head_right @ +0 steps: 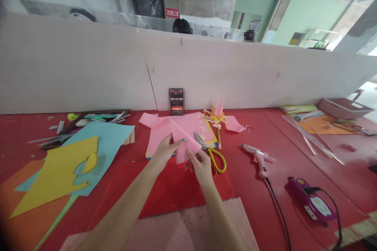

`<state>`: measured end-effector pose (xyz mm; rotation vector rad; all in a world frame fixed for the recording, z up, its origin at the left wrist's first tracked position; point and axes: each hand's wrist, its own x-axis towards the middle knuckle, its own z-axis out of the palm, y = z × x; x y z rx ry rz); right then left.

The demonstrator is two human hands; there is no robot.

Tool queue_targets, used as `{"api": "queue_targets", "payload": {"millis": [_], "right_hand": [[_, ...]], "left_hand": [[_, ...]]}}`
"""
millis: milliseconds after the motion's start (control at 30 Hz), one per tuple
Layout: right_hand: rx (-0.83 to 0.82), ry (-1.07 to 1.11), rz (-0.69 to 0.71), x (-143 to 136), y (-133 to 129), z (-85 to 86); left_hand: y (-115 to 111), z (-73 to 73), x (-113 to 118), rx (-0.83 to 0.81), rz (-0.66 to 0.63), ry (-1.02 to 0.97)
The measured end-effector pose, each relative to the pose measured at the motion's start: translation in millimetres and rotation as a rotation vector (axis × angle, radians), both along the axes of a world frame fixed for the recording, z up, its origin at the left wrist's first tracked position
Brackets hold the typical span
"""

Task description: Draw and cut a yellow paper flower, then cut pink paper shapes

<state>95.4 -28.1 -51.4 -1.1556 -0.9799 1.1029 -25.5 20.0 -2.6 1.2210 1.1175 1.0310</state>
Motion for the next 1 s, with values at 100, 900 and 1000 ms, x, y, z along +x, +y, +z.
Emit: {"api": "queue_targets", "payload": {"millis": [100, 900, 1000], "right_hand": [[-0.024, 0.024, 0.014, -0.1, 0.5, -2.0], [-0.085, 0.029, 0.069, -3.5, -0.2, -7.5], [-0.098, 0.011, 0.052, -3.1, -0.7, -5.6]], "left_hand": [[-0.2, 1.1, -0.3, -0.005, -0.023, 0.011], [-2.7, -3.6, -0.2, 0.025, -0.136, 0.011], [-3.7, -3.5, -0.1, 0.023, -0.145, 0.010]]}}
